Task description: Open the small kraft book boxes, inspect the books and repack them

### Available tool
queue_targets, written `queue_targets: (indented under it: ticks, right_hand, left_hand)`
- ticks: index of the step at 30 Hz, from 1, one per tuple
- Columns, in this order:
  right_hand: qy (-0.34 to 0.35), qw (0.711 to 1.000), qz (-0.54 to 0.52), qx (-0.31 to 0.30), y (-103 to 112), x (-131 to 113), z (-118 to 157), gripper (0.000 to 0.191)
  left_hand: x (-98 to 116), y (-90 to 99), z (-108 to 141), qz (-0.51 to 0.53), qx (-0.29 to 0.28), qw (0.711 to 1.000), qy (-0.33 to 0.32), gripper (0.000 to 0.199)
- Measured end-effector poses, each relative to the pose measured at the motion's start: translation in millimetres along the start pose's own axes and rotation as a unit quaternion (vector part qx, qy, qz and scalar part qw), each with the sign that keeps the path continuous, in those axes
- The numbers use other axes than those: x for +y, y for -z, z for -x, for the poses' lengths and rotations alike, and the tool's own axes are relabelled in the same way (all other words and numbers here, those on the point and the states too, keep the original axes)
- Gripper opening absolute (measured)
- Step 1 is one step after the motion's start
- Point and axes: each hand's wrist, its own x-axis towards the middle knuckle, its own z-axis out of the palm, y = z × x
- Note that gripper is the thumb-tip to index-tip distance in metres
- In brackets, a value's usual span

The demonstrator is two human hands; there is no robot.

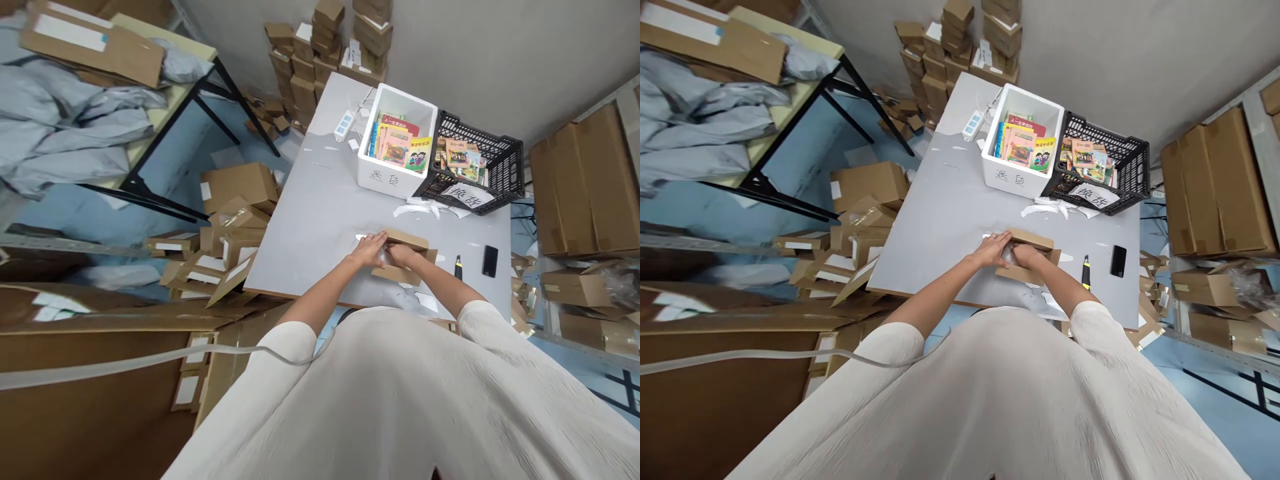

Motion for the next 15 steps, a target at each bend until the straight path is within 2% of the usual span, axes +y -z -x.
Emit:
queue_targets:
  ticks: [3, 4, 7, 10, 15]
  right_hand:
    - [0.023, 0.995, 0.064, -0.072, -4.0, 2.6, -8.4, 0.034]
    - [0.034, 0.994, 0.075, -0.072, -5.7, 3.5, -9.8, 0.036]
    - [0.076, 0.992, 0.090, -0.047, -13.8, 7.7, -11.0, 0.037]
    - [0.128, 0.988, 0.088, -0.006, -25.0, 13.4, -9.7, 0.030]
    - [0.185, 0.971, 0.152, -0.005, -37.6, 19.2, -8.9, 0.027]
  left_hand:
    - [4.4, 4.5, 3.3, 0.002, -0.012, 1.000, 0.010, 0.138]
    - [5.4, 5.5, 4.0, 0.002, -0.015, 1.000, 0.012, 0.138]
    - [6.6, 6.8, 5.6, 0.000, -0.022, 1.000, 0.016, 0.138]
    - [5.1, 5.2, 6.4, 0.003, -0.025, 1.000, 0.016, 0.139]
    - [1.3, 1.4, 6.9, 0.003, -0.016, 1.000, 0.005, 0.138]
